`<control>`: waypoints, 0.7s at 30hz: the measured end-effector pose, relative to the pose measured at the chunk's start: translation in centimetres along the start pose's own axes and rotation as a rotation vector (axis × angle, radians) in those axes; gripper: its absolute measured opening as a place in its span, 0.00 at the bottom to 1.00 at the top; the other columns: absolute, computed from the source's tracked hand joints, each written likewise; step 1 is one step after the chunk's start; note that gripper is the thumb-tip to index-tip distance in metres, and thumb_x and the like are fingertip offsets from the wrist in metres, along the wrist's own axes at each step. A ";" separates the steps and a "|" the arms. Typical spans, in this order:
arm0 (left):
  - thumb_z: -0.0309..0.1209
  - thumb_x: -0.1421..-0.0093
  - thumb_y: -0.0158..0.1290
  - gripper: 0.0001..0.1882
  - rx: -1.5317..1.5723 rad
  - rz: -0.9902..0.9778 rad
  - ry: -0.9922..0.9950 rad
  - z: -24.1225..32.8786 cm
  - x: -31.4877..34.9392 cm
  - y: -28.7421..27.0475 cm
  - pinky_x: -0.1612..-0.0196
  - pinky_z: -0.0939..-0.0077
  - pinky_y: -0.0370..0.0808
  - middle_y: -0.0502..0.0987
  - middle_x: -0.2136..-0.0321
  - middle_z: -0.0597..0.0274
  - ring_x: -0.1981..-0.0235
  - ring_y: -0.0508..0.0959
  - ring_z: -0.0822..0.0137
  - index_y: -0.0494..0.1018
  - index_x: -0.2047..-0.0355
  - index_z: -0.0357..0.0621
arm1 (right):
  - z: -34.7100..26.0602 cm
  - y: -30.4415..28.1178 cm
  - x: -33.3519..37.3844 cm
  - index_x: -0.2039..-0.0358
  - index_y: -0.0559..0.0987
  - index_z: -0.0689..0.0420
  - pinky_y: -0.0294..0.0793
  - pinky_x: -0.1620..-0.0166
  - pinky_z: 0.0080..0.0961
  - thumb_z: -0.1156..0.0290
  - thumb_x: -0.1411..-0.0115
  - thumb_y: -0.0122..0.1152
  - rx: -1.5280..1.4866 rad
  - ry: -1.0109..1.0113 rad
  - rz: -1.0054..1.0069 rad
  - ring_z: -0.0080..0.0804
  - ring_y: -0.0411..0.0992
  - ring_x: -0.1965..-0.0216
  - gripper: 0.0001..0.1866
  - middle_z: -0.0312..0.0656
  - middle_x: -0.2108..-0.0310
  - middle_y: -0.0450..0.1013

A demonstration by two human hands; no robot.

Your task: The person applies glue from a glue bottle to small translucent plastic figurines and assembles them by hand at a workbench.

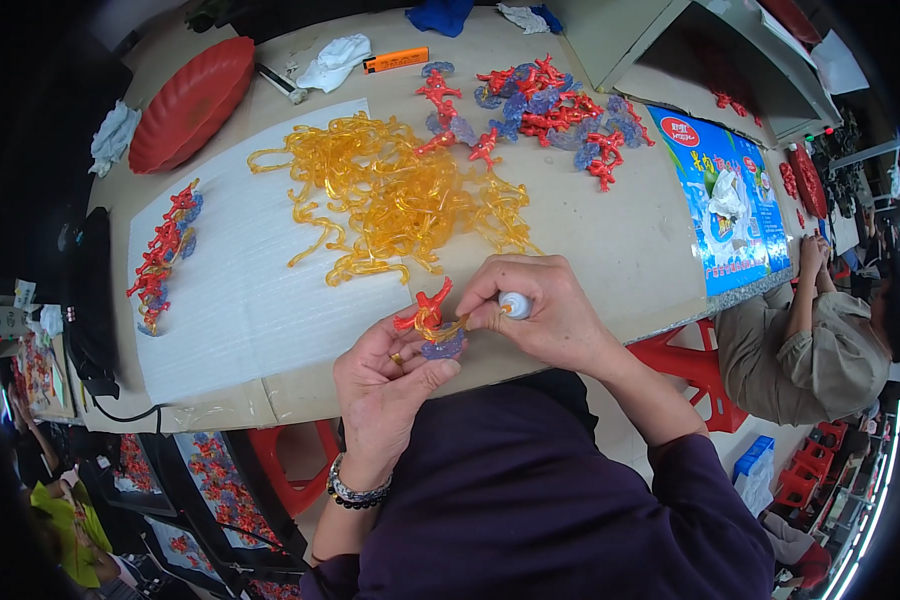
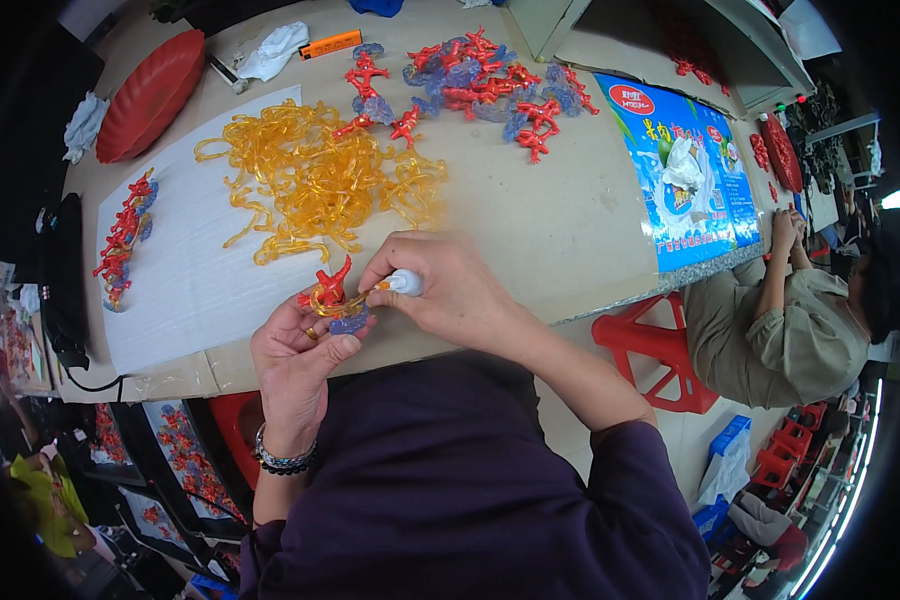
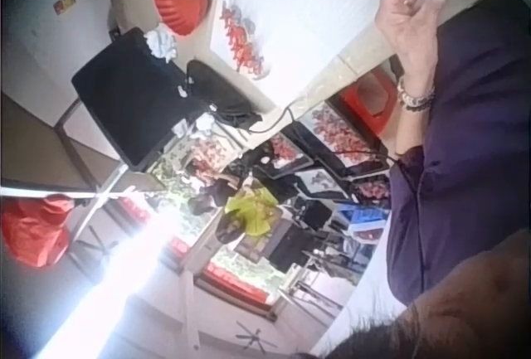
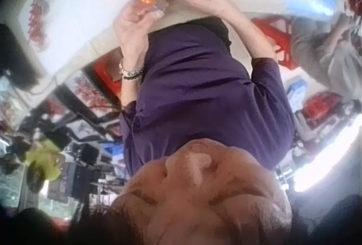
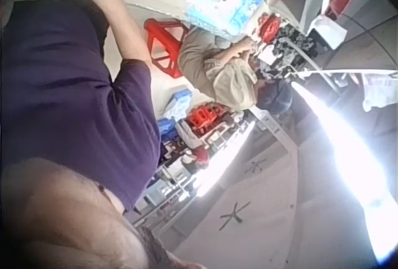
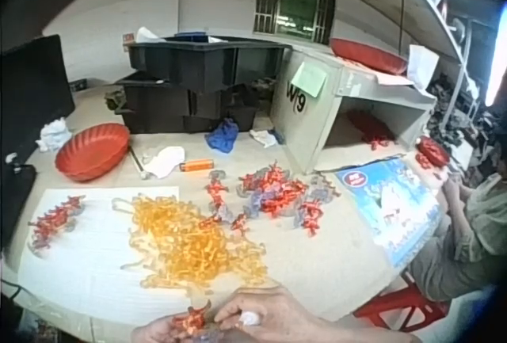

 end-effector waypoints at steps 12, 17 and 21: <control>0.13 0.48 0.60 0.24 0.016 0.070 0.058 -0.9 0.2 -0.2 0.53 0.77 0.77 0.79 0.58 0.52 0.57 0.80 0.68 0.70 0.49 0.29 | 1.4 0.9 0.7 0.70 0.81 0.61 0.73 0.65 0.21 0.78 0.49 0.69 -0.313 0.233 -0.035 0.22 0.74 0.69 0.06 0.36 0.71 0.77; 0.16 0.48 0.62 0.23 0.129 0.147 0.168 -1.3 0.3 0.1 0.53 0.77 0.76 0.79 0.58 0.53 0.58 0.79 0.70 0.71 0.50 0.29 | 1.9 1.4 1.1 0.71 0.81 0.62 0.71 0.62 0.19 0.78 0.48 0.69 -0.428 0.246 0.122 0.21 0.72 0.68 0.05 0.36 0.71 0.76; 0.17 0.47 0.62 0.22 0.136 0.149 0.190 -1.5 0.6 0.3 0.52 0.77 0.75 0.78 0.58 0.53 0.58 0.79 0.70 0.71 0.51 0.30 | 2.1 2.1 2.0 0.70 0.81 0.62 0.70 0.61 0.19 0.78 0.48 0.69 -0.496 0.314 0.164 0.21 0.72 0.67 0.05 0.36 0.70 0.76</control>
Point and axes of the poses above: each hand's wrist, its own x-axis away from the middle knuckle, its own y-axis out of the palm, z = x × y, the point moved 5 cm from there along -x, towards the middle knuckle
